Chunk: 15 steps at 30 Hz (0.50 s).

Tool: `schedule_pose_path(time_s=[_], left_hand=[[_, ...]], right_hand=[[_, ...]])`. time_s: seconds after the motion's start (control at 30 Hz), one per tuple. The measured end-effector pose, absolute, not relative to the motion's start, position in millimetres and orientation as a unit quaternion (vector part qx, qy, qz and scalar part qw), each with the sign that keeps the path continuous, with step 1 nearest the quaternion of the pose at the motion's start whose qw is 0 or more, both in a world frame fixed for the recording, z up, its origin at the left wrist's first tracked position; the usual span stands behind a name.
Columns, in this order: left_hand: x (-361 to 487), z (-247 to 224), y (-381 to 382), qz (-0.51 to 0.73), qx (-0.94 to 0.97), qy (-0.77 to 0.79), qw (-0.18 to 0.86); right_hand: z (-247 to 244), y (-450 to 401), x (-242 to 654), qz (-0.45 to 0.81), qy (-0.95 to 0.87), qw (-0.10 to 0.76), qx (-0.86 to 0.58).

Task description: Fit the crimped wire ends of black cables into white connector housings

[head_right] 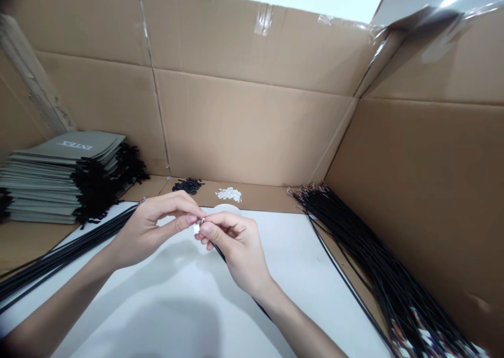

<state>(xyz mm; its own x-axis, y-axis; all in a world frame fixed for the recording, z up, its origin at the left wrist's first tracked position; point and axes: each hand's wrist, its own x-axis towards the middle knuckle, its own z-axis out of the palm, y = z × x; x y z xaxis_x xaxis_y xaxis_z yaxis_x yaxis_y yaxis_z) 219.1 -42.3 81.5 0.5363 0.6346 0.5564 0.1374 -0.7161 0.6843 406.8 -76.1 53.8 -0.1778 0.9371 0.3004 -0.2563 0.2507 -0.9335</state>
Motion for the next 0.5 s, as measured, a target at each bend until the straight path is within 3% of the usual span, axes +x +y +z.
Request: schedule_pose_path(time_s=[0.23,0.5], left_hand=[[214.9,88.0,-42.1,0.412,0.827,0.24,0.296],[220.0,88.7,-55.1,0.402,0.753,0.322,0.409]], right_hand=[[52.8,-77.3,402.9,0.548,-0.528,0.575,-0.3],[55.7,-81.1,403.6,0.454,-0.554,0.611,-0.337]])
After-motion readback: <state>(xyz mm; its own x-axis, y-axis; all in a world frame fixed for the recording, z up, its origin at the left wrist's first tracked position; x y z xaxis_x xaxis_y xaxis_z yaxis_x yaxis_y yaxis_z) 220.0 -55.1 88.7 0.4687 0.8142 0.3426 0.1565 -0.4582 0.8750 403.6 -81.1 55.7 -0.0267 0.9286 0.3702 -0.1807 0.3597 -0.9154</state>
